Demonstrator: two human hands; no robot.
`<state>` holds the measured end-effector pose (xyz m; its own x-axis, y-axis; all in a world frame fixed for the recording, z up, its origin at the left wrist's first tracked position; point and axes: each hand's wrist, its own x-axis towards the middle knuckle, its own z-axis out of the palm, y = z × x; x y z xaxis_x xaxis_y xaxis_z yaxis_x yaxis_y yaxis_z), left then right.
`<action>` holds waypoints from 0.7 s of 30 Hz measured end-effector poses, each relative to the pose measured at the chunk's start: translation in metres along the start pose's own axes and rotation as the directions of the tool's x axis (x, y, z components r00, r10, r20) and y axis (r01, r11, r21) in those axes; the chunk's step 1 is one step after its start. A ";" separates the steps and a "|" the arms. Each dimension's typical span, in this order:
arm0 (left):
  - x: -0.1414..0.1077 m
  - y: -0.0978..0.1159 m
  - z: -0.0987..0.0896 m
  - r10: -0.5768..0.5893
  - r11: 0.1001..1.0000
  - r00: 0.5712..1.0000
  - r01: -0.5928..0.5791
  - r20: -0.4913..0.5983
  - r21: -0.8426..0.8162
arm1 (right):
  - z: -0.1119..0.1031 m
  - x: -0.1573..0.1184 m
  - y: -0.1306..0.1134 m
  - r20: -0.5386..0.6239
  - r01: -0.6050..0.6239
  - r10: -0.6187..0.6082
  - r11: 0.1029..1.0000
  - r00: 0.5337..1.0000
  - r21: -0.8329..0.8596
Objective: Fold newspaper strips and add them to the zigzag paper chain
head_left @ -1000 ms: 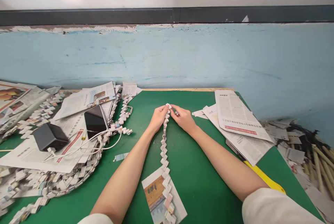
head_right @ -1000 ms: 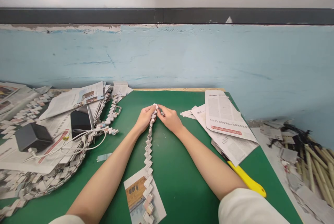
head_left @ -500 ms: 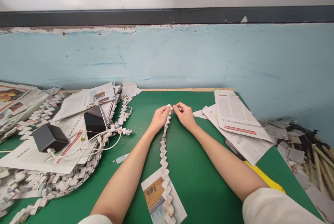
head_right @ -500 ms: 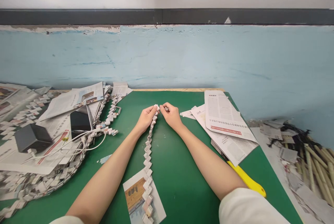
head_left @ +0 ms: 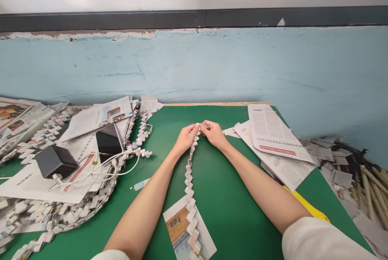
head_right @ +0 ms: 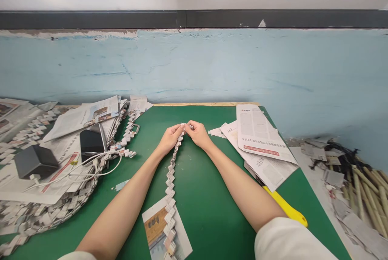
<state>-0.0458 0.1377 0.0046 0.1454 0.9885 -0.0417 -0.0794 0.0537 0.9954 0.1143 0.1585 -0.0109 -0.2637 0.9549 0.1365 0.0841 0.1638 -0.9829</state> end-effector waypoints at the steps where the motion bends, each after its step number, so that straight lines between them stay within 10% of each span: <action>1: 0.000 0.000 0.000 -0.002 1.000 1.000 0.002 0.014 -0.013 | 0.000 0.000 0.000 -0.012 0.006 -0.006 1.000 1.000 -0.002; 21: 0.002 -0.004 -0.012 -0.089 0.974 0.989 0.111 0.120 -0.196 | 0.005 0.007 0.012 -0.082 0.117 -0.098 0.954 0.992 0.274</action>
<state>-0.0571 0.1414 -0.0007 0.2693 0.9557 -0.1191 -0.2547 0.1899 0.9482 0.1088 0.1654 -0.0222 -0.1913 0.9512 0.2420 -0.2142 0.2001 -0.9561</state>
